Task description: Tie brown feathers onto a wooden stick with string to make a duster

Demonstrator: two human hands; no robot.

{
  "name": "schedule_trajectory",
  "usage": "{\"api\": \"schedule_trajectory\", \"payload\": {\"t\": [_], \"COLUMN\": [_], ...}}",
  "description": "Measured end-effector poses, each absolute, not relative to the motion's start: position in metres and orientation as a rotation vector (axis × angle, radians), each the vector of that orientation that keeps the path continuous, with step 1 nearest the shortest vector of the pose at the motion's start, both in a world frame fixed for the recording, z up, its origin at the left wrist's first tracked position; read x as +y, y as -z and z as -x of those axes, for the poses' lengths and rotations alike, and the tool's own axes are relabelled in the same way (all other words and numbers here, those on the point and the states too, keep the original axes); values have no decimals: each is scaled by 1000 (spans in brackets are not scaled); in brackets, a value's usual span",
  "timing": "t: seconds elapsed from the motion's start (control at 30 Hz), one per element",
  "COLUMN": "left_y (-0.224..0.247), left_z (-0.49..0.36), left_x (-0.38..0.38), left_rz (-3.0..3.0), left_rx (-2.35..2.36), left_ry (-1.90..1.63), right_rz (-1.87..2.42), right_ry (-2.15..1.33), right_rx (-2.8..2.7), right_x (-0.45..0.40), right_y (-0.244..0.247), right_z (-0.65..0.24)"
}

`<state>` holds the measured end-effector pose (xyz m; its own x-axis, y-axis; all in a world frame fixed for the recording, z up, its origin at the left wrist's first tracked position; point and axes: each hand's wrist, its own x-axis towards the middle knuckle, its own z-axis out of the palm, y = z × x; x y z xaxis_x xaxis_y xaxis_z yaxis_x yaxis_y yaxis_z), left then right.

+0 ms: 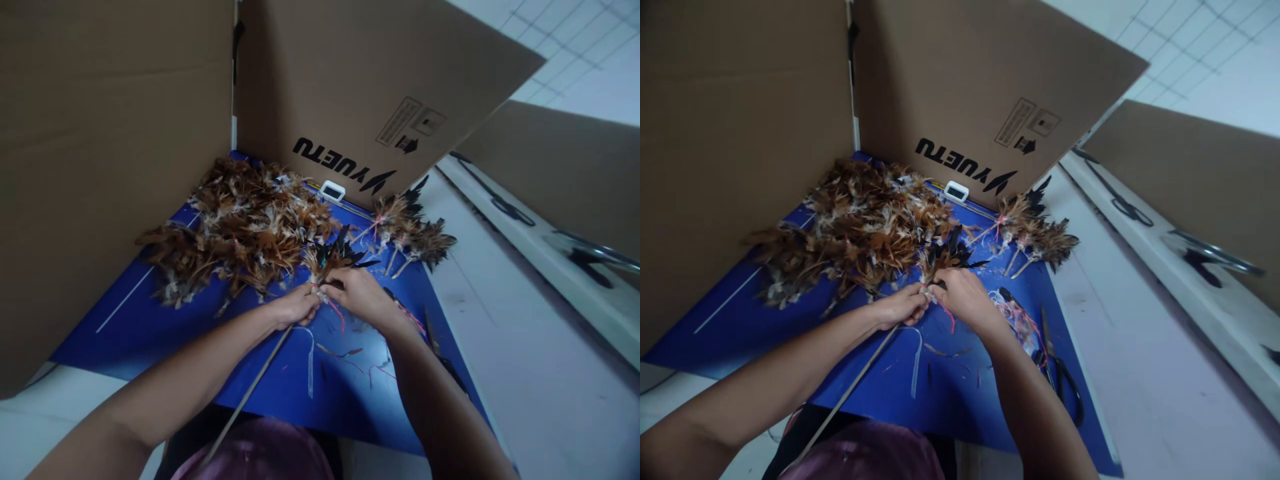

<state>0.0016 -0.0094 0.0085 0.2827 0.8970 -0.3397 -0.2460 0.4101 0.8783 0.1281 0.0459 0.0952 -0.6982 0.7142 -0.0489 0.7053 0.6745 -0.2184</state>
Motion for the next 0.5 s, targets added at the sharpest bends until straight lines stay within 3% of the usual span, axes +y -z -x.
{"api": "schedule_trajectory", "payload": {"t": [0.1,0.23,0.5], "left_y": [-8,-11,-9], "left_z": [-2,-1,0], "left_x": [-7,-9,-16], "left_rz": [-809,-821,-781], "left_rx": [989,1017,1011], "left_ry": [-891,-887,-970], "right_rz": [1103,875,1222], "right_ry": [-22,-317,-458], "right_rx": [-2724,-2802,-3020], "right_x": [41,41,62], "right_y": [-110,-111,-72], "right_z": [-98,-28,63]}}
